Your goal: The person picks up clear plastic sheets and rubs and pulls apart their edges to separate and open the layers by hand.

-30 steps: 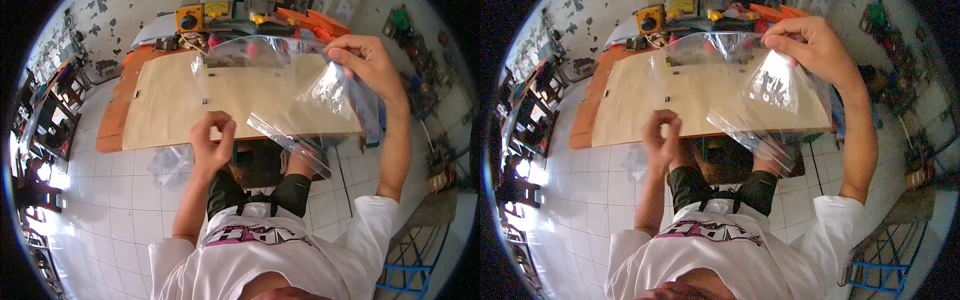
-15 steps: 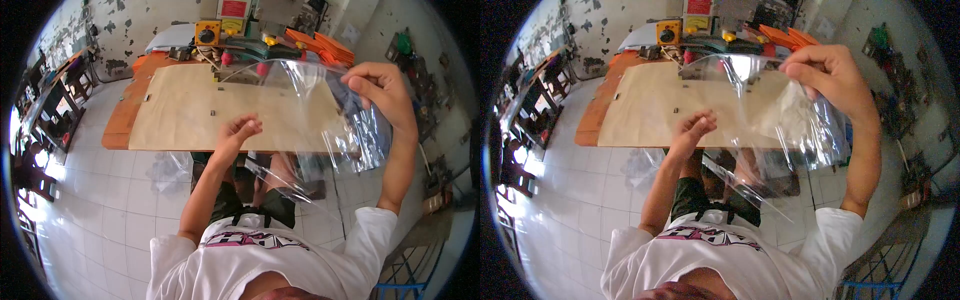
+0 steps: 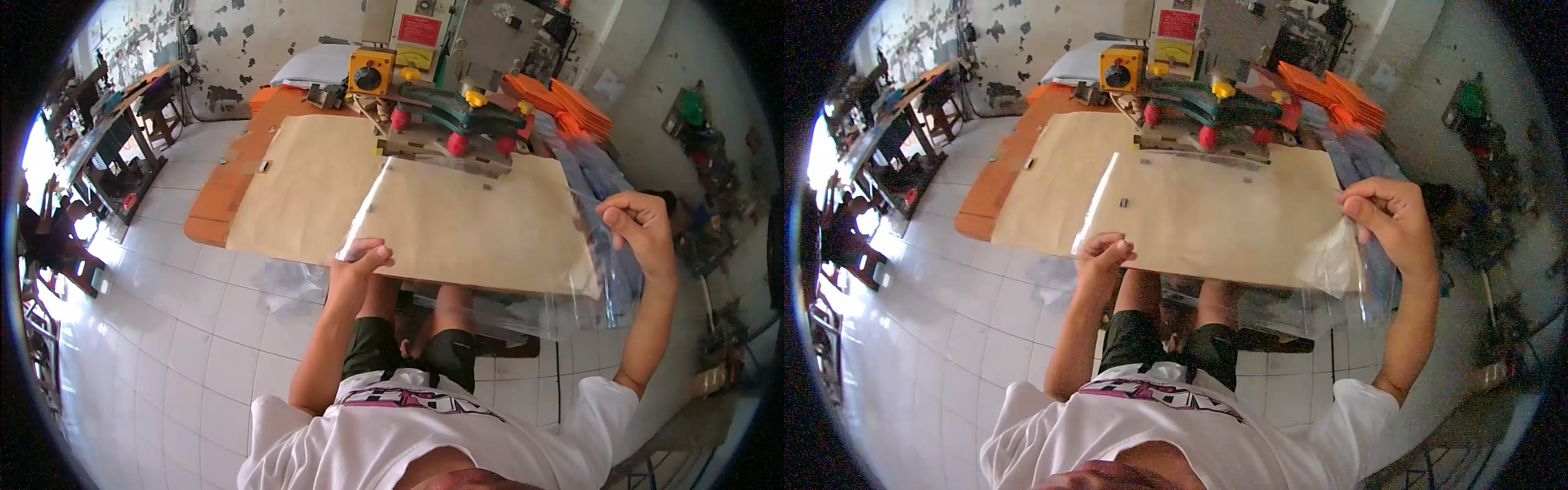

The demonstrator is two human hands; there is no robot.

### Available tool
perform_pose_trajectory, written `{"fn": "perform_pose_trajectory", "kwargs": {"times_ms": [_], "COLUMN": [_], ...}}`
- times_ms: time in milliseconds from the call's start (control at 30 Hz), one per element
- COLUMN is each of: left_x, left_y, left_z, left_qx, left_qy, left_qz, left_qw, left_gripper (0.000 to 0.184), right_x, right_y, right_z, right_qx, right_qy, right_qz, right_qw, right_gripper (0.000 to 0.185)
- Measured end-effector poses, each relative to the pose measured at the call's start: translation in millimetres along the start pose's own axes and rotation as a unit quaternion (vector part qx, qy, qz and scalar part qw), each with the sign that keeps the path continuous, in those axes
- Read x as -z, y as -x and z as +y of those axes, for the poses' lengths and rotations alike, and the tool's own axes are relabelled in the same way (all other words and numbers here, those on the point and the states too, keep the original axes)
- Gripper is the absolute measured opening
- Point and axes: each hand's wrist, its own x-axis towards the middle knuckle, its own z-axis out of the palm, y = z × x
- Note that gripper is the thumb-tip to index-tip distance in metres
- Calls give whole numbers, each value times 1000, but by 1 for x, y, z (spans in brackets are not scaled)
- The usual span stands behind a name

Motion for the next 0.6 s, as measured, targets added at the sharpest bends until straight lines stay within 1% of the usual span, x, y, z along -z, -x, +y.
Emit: {"fn": "perform_pose_trajectory", "kwargs": {"times_ms": [67, 100, 133, 200, 233, 267, 300, 333, 367, 400, 433, 467, 500, 533, 567, 600], "left_x": [4, 12, 17, 18, 23, 23, 23, 21, 18, 18, 18, 18, 15, 16, 15, 13], "left_y": [7, 8, 9, 8, 2, -5, -11, -17, -24, -30, -36, -41, -45, -50, -52, -54], "left_z": [10, 10, 12, 17, 16, 15, 13, 10, 9, 4, 1, -2, -5, -11, -16, -21], "left_qx": [-8, -31, -25, -84, -115, -107, -105, -102, -79, -71, -51, -34, -17, -15, -11, -6], "left_qy": [-116, -138, -143, -119, -140, -141, -137, -132, -117, -117, -105, -94, -65, -65, -63, -61], "left_qz": [36, -41, -42, -165, -202, -204, -161, -117, -55, -52, -17, 17, 23, 22, 33, 46], "left_qw": [993, 989, 989, 975, 962, 963, 972, 979, 988, 989, 993, 995, 997, 998, 997, 997], "left_gripper": [24, 39, 39, 60, 70, 70, 67, 64, 49, 49, 42, 37, 27, 27, 25, 23], "right_x": [-2, -4, -7, -19, -26, -33, -42, -51, -61, -70, -79, -86, -91, -91, -91, -91], "right_y": [-8, -15, -21, -36, -45, -53, -61, -68, -75, -79, -83, -89, -93, -96, -99, -101], "right_z": [24, 45, 66, 107, 129, 151, 174, 195, 216, 232, 244, 250, 253, 257, 254, 250], "right_qx": [-11, -24, -39, -90, -113, -146, -179, -188, -194, -200, -206, -181, -155, -157, -124, -88], "right_qy": [-9, -29, -50, -52, -54, -67, -79, -83, -99, -114, -115, -85, -54, -54, 64, 182], "right_qz": [1, -9, -19, -51, -73, -98, -124, -125, -135, -147, -149, -146, -141, -140, -131, -121], "right_qw": [1000, 999, 998, 993, 989, 982, 973, 971, 967, 962, 960, 969, 976, 976, 982, 972], "right_gripper": [23, 23, 23, 23, 22, 22, 22, 22, 22, 22, 22, 24, 27, 27, 25, 24]}}
